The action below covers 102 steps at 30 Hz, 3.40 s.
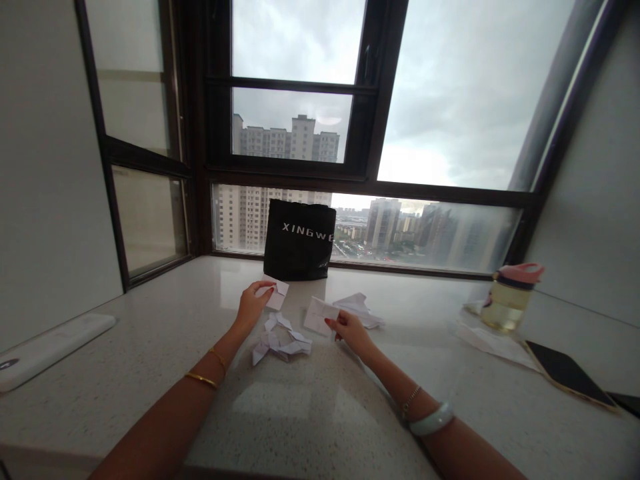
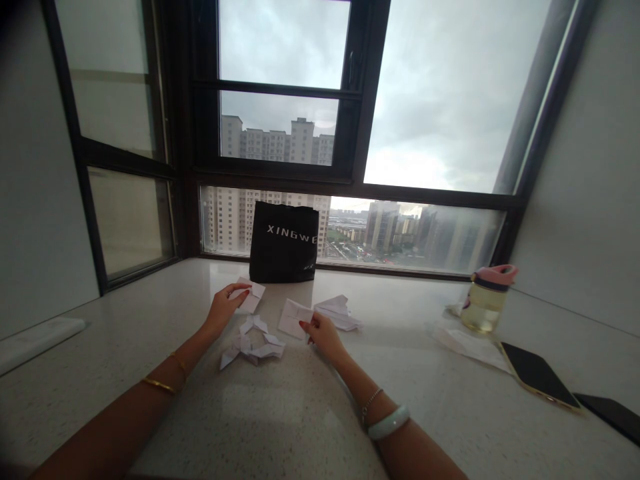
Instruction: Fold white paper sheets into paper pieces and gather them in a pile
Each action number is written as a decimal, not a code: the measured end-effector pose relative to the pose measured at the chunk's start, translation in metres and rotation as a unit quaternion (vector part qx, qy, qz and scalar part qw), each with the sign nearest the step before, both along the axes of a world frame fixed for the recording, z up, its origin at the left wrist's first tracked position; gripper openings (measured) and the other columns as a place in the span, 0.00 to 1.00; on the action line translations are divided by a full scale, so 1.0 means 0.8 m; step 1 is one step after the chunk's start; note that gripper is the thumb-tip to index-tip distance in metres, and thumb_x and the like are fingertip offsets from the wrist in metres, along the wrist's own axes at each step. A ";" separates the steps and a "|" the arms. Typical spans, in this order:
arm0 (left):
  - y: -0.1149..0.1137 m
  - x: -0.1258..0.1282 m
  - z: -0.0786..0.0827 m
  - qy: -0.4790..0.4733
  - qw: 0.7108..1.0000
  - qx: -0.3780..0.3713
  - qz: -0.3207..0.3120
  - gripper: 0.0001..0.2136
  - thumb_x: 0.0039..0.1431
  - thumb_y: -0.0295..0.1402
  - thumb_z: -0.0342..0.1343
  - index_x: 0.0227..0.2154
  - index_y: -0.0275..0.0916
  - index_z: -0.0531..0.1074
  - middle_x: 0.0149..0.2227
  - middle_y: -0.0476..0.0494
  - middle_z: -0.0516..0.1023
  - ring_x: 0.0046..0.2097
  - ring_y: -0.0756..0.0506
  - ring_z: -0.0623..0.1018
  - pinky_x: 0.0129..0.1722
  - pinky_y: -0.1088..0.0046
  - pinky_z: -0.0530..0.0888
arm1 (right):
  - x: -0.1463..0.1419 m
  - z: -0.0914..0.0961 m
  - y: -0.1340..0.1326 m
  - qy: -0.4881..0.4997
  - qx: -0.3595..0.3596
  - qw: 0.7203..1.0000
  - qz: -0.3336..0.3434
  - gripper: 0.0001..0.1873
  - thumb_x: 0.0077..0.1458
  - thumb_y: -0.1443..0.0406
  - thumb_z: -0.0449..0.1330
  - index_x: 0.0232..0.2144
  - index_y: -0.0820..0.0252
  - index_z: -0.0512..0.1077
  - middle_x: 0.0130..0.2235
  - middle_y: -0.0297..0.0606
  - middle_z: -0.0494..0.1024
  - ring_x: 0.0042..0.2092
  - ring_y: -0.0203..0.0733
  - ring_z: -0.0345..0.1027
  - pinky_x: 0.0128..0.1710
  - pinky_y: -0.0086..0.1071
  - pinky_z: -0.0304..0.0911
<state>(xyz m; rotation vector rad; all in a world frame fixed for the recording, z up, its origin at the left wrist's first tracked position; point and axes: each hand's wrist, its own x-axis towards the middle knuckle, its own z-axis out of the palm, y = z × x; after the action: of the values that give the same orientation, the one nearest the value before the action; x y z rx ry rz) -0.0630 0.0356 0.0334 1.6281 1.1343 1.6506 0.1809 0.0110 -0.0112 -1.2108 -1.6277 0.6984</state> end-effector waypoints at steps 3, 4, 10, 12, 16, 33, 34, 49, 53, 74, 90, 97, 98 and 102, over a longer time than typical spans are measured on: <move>0.000 0.003 0.000 -0.009 1.000 -0.008 -0.026 0.14 0.44 0.37 0.52 0.34 0.36 0.71 0.35 0.44 0.73 0.36 0.45 0.72 0.33 0.69 0.70 | 0.000 0.002 -0.001 0.003 0.001 1.000 0.003 0.10 0.41 0.59 0.55 0.23 0.61 0.67 0.16 0.28 0.67 0.15 0.31 0.58 0.15 0.25 0.56; -0.001 0.004 0.000 -0.012 0.999 -0.011 -0.039 0.15 0.45 0.37 0.50 0.36 0.36 0.71 0.36 0.43 0.73 0.36 0.45 0.72 0.32 0.70 0.70 | 0.000 0.003 -0.001 0.005 0.002 1.000 0.004 0.10 0.41 0.59 0.55 0.23 0.61 0.67 0.16 0.28 0.67 0.15 0.31 0.58 0.15 0.25 0.56; -0.003 0.010 -0.003 -0.005 0.997 -0.016 -0.071 0.17 0.45 0.31 0.47 0.41 0.36 0.69 0.38 0.44 0.72 0.34 0.48 0.72 0.32 0.72 0.70 | -0.001 0.007 -0.004 0.017 0.005 1.000 0.007 0.11 0.41 0.58 0.55 0.24 0.61 0.67 0.16 0.29 0.67 0.15 0.31 0.57 0.14 0.25 0.56; -0.003 0.009 -0.002 0.006 0.998 -0.012 -0.059 0.17 0.43 0.31 0.50 0.40 0.37 0.70 0.38 0.45 0.73 0.33 0.48 0.72 0.33 0.72 0.68 | -0.002 0.008 -0.004 0.021 0.004 1.000 0.008 0.11 0.41 0.58 0.55 0.23 0.61 0.67 0.16 0.28 0.67 0.15 0.31 0.57 0.14 0.25 0.56; -0.003 0.008 -0.001 0.028 0.999 -0.003 -0.035 0.15 0.42 0.34 0.54 0.35 0.38 0.72 0.36 0.46 0.74 0.32 0.48 0.70 0.33 0.74 0.66 | -0.003 0.008 -0.005 0.030 0.002 0.999 0.011 0.11 0.40 0.58 0.56 0.23 0.61 0.68 0.16 0.28 0.67 0.15 0.31 0.58 0.14 0.25 0.56; -0.020 0.034 -0.005 0.073 0.993 -0.006 -0.095 0.07 0.40 0.32 0.55 0.25 0.38 0.74 0.26 0.47 0.75 0.30 0.46 0.72 0.31 0.73 0.66 | -0.022 0.031 -0.030 0.112 -0.015 0.991 0.075 0.18 0.39 0.52 0.57 0.25 0.61 0.67 0.16 0.28 0.66 0.17 0.30 0.56 0.17 0.25 0.53; -0.022 0.038 -0.007 0.073 0.991 -0.008 -0.112 0.07 0.40 0.32 0.55 0.25 0.37 0.74 0.27 0.47 0.75 0.30 0.46 0.73 0.31 0.73 0.67 | -0.023 0.030 -0.030 0.112 -0.018 0.990 0.079 0.18 0.39 0.52 0.57 0.24 0.62 0.67 0.15 0.27 0.65 0.16 0.30 0.56 0.17 0.25 0.53; -0.036 0.061 -0.017 0.034 0.967 -0.035 -0.250 0.16 0.45 0.38 0.55 0.35 0.33 0.69 0.33 0.43 0.74 0.33 0.46 0.74 0.31 0.74 0.70 | -0.023 0.016 -0.019 0.089 -0.036 0.991 0.094 0.19 0.37 0.52 0.59 0.25 0.63 0.68 0.16 0.27 0.66 0.15 0.28 0.55 0.15 0.24 0.51; -0.034 0.063 -0.022 0.029 0.965 -0.041 -0.256 0.15 0.44 0.35 0.56 0.36 0.34 0.66 0.34 0.42 0.74 0.32 0.47 0.74 0.31 0.74 0.70 | -0.023 0.015 -0.018 0.075 -0.032 0.993 0.089 0.19 0.37 0.52 0.58 0.25 0.63 0.68 0.17 0.28 0.67 0.15 0.28 0.55 0.15 0.24 0.52; -0.033 0.068 -0.029 0.028 0.948 -0.058 -0.311 0.13 0.44 0.37 0.56 0.32 0.35 0.68 0.35 0.43 0.75 0.38 0.45 0.73 0.39 0.70 0.68 | -0.009 0.016 -0.015 -0.040 0.028 0.999 0.006 0.16 0.39 0.56 0.58 0.13 0.61 0.60 0.16 0.26 0.60 0.23 0.32 0.55 0.24 0.26 0.51; -0.017 0.053 -0.027 0.032 0.975 -0.055 -0.214 0.11 0.48 0.30 0.47 0.35 0.33 0.68 0.28 0.42 0.76 0.33 0.47 0.74 0.34 0.71 0.69 | 0.092 0.056 -0.036 -0.165 -0.272 0.946 -0.062 0.15 0.30 0.67 0.65 0.17 0.61 0.61 0.10 0.28 0.64 0.14 0.32 0.60 0.14 0.23 0.53; -0.019 0.048 -0.018 0.048 0.980 -0.048 -0.187 0.11 0.48 0.28 0.46 0.35 0.33 0.68 0.28 0.42 0.75 0.32 0.48 0.74 0.34 0.72 0.70 | 0.101 0.048 -0.036 -0.156 -0.315 0.927 -0.130 0.22 0.34 0.68 0.65 0.32 0.62 0.59 0.10 0.24 0.63 0.12 0.31 0.59 0.12 0.24 0.56; -0.018 0.046 -0.017 0.052 0.981 -0.046 -0.179 0.11 0.48 0.27 0.45 0.35 0.33 0.67 0.29 0.42 0.75 0.32 0.48 0.74 0.34 0.72 0.70 | 0.101 0.048 -0.036 -0.155 -0.314 0.927 -0.137 0.23 0.34 0.68 0.64 0.33 0.62 0.59 0.11 0.24 0.64 0.12 0.31 0.59 0.12 0.24 0.57; -0.011 0.037 -0.015 0.074 0.986 -0.034 -0.144 0.12 0.49 0.27 0.43 0.36 0.32 0.67 0.29 0.41 0.75 0.32 0.48 0.75 0.34 0.72 0.69 | 0.098 0.048 -0.034 -0.160 -0.301 0.927 -0.159 0.26 0.35 0.68 0.64 0.36 0.63 0.56 0.14 0.24 0.65 0.13 0.30 0.59 0.13 0.23 0.58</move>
<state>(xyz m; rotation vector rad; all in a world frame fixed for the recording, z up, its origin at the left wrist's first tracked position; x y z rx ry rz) -0.0331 0.0265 0.0214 1.7990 0.9608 1.3133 0.2590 -0.0160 0.0268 -2.0747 -1.4546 0.8535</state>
